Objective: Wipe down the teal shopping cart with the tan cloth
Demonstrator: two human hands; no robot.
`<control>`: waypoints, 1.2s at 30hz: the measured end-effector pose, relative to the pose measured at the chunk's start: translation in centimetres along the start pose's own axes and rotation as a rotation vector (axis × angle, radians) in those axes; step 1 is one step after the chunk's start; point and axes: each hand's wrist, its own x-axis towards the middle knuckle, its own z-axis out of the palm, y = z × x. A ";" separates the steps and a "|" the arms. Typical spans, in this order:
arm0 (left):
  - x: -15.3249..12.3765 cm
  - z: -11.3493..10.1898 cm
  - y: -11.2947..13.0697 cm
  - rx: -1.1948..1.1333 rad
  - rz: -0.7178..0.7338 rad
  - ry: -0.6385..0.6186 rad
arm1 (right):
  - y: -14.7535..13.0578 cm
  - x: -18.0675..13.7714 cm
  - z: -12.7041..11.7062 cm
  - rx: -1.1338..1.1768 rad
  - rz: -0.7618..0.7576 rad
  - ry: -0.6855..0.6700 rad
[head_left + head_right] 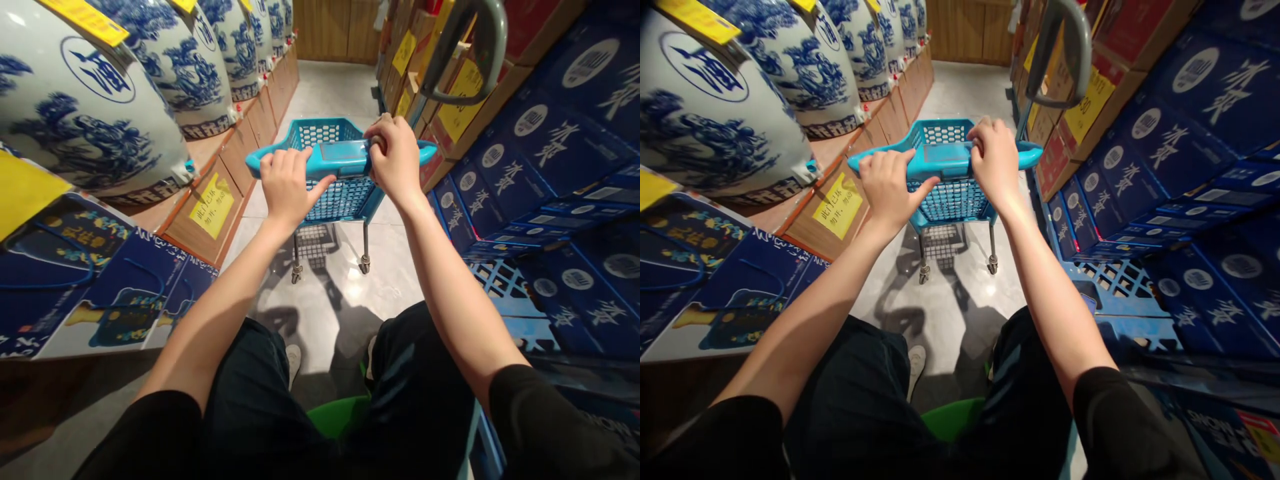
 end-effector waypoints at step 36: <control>-1.2 -1.5 -0.1 0.056 -0.057 -0.169 | -7.5 -3.8 -1.9 -0.086 -0.188 -0.268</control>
